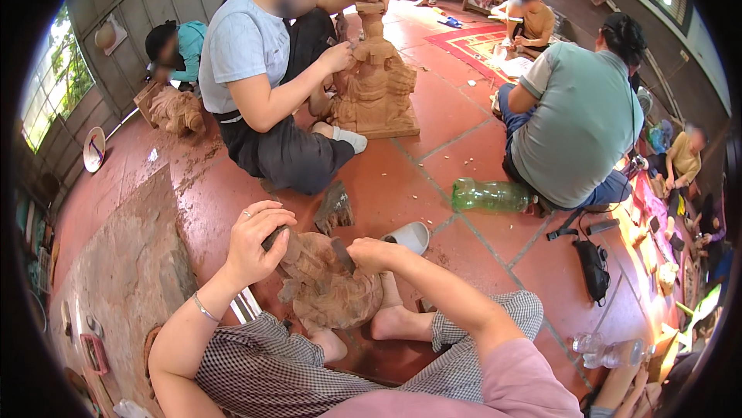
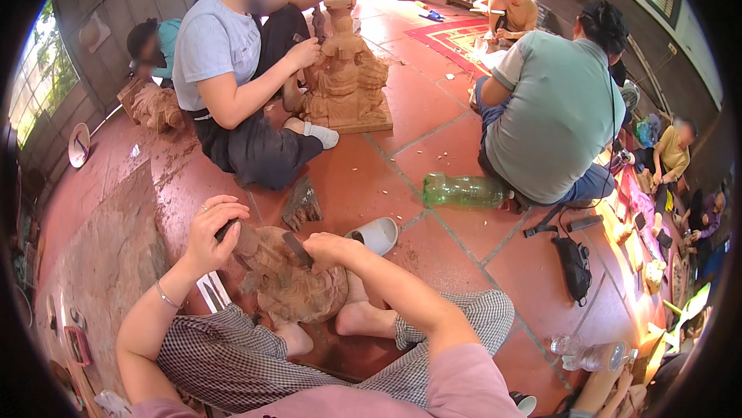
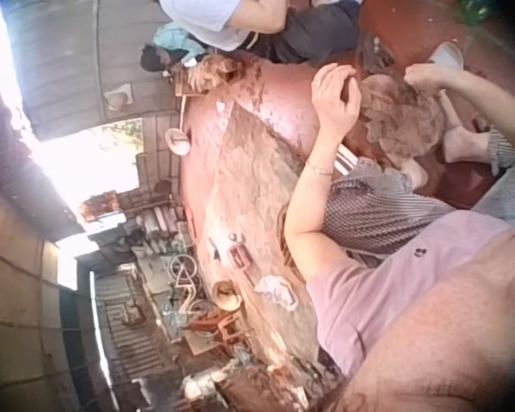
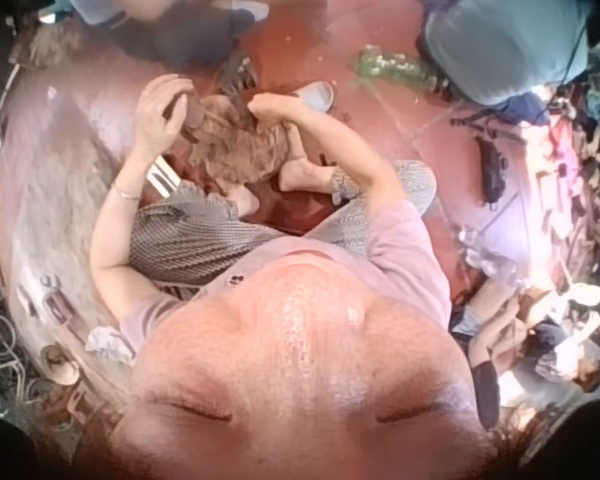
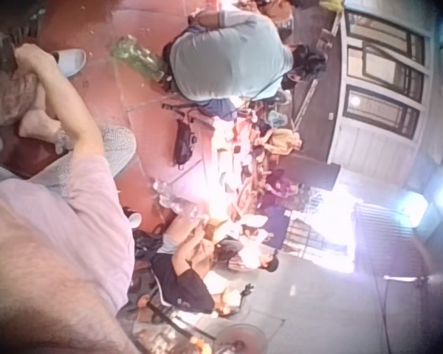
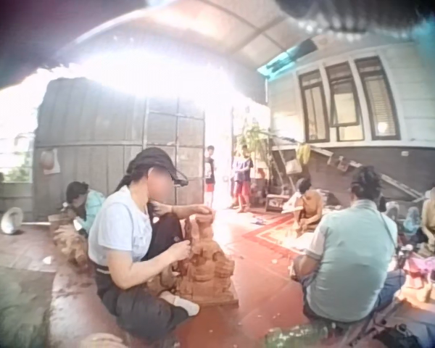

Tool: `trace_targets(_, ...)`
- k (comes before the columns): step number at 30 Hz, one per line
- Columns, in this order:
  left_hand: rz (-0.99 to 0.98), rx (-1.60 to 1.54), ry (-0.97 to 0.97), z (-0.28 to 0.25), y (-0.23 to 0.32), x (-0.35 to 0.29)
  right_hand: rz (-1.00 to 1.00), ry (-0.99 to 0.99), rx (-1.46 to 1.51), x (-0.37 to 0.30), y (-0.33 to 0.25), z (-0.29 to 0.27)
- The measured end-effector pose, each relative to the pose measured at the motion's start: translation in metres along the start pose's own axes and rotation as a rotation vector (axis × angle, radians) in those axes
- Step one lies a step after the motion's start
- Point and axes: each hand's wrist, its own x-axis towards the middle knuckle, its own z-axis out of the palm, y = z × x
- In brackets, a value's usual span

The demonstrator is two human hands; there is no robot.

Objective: The person sits on the floor and carves a wooden sculpture using a small knife. They hold the wood steady with their left hand and use the knife in their right hand to remove shavings and shape the surface. The person occasionally pauses to inspect the work or adjust their grip.

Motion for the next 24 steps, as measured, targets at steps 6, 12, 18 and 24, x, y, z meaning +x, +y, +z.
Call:
trace_targets(6, 0.009, 0.000, 0.021, 0.002, -0.005, 0.001, -0.083, 0.078, -0.088, 0.002, 0.006, 0.004)
trace_targets(12, 0.016, 0.007, 0.020, 0.001, -0.003, -0.002, -0.074, 0.099, 0.065, -0.003, 0.010, 0.010)
trace_targets(18, 0.001, -0.002, 0.035, 0.002, -0.005, 0.001, 0.047, 0.075, 0.044, -0.012, 0.010, -0.002)
trace_targets(24, 0.049, -0.024, 0.078, 0.007, -0.011, 0.003, -0.044, 0.668, 0.595, -0.044, 0.038, 0.056)
